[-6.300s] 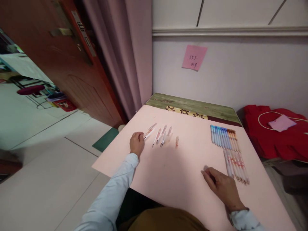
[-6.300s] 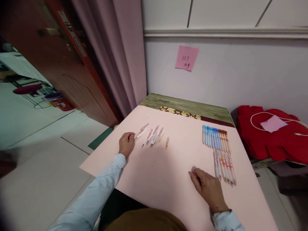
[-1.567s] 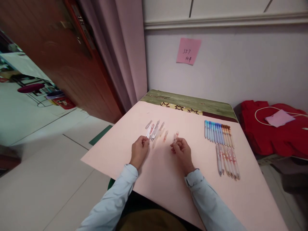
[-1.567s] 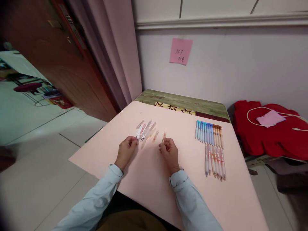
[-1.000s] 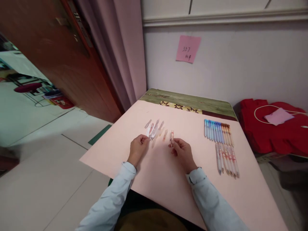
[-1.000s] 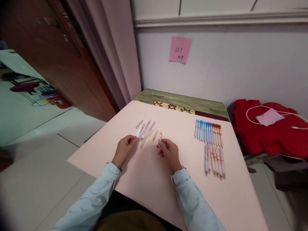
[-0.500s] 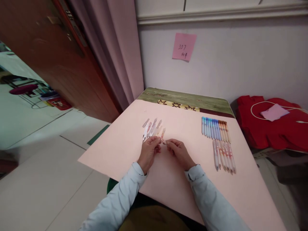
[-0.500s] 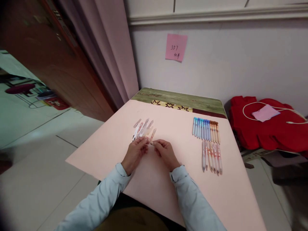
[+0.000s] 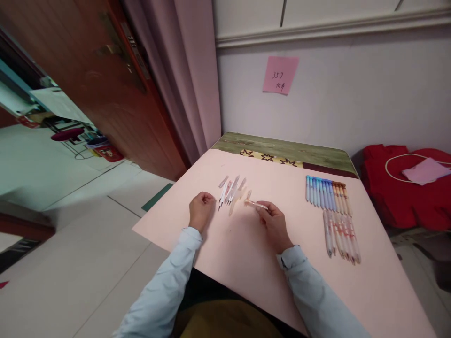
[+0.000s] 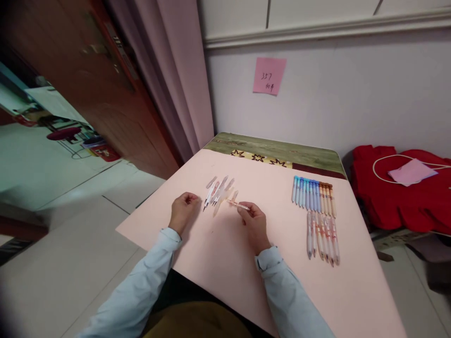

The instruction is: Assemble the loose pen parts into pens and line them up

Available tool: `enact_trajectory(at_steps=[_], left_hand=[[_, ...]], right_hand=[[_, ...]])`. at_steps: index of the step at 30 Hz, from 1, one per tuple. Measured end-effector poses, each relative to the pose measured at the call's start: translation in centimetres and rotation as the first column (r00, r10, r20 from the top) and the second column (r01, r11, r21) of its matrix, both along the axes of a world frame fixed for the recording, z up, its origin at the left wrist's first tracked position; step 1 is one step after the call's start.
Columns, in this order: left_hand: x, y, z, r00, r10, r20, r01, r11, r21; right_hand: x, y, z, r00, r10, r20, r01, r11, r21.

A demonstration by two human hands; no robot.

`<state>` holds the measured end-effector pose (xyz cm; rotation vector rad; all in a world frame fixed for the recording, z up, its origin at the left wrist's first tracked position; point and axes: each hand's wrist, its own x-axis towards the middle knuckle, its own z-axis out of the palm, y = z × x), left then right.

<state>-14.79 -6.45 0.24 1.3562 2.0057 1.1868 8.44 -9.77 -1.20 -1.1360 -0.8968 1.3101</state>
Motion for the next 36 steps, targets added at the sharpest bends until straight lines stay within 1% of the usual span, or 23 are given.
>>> enact_trajectory(at_steps=[3,5,7,11,16,20,23,27,30,32,34,36], left_hand=[[-0.9,1.8,0.0,0.985,-0.058,-0.160,0.033,0.987,-0.157],[-0.5,2.9,0.1,0.966,-0.101,-0.238,0.048,0.974,-0.221],[0.1,3.7,0.4,0.950,-0.129,-0.284,0.047,0.960,-0.277],[1.0,4.6,1.1,0.937,-0.169,-0.304,0.040,0.920,-0.389],[1.4,4.9,1.6,0.937,-0.181,-0.298,0.019,0.880,-0.475],[2.0,5.0,1.9,0.922,-0.170,-0.347,-0.028,0.867,-0.498],[2.2,4.9,2.0,0.916,-0.188,-0.353,-0.016,0.865,-0.501],[2.5,4.6,1.9,0.903,-0.221,-0.367,0.010,0.868,-0.497],[2.7,4.3,1.6,0.893,-0.206,-0.399,-0.002,0.887,-0.462],[2.5,4.2,1.3,0.905,-0.185,-0.383,0.001,0.901,-0.434],[2.0,4.0,1.1,0.933,-0.159,-0.322,0.015,0.914,-0.406],[1.5,3.6,1.0,0.961,-0.123,-0.247,0.031,0.938,-0.346]], right_hand=[[-0.3,-0.2,0.2,1.000,0.013,0.014,-0.014,0.998,0.058],[-0.4,-0.3,0.2,1.000,0.018,0.003,-0.018,0.997,0.081],[-0.4,-0.4,0.2,1.000,0.018,-0.022,-0.016,0.998,0.065],[-0.5,-0.3,0.1,0.999,0.022,-0.036,-0.022,1.000,0.010],[-0.8,-0.1,-0.2,1.000,-0.002,-0.018,0.002,1.000,0.017],[-1.1,0.0,-0.3,0.998,-0.049,-0.029,0.050,0.999,0.014],[-1.1,0.2,0.0,0.996,-0.072,-0.043,0.072,0.997,0.004],[-0.8,0.3,0.3,0.996,-0.054,-0.070,0.055,0.998,0.015],[-0.4,0.5,0.3,0.993,-0.033,-0.112,0.034,0.999,0.010],[-0.2,0.5,0.2,0.987,-0.022,-0.162,0.023,1.000,0.002],[-0.1,0.7,0.1,0.976,-0.018,-0.219,0.017,1.000,-0.007],[0.0,0.8,0.0,0.962,-0.028,-0.271,0.024,1.000,-0.016]])
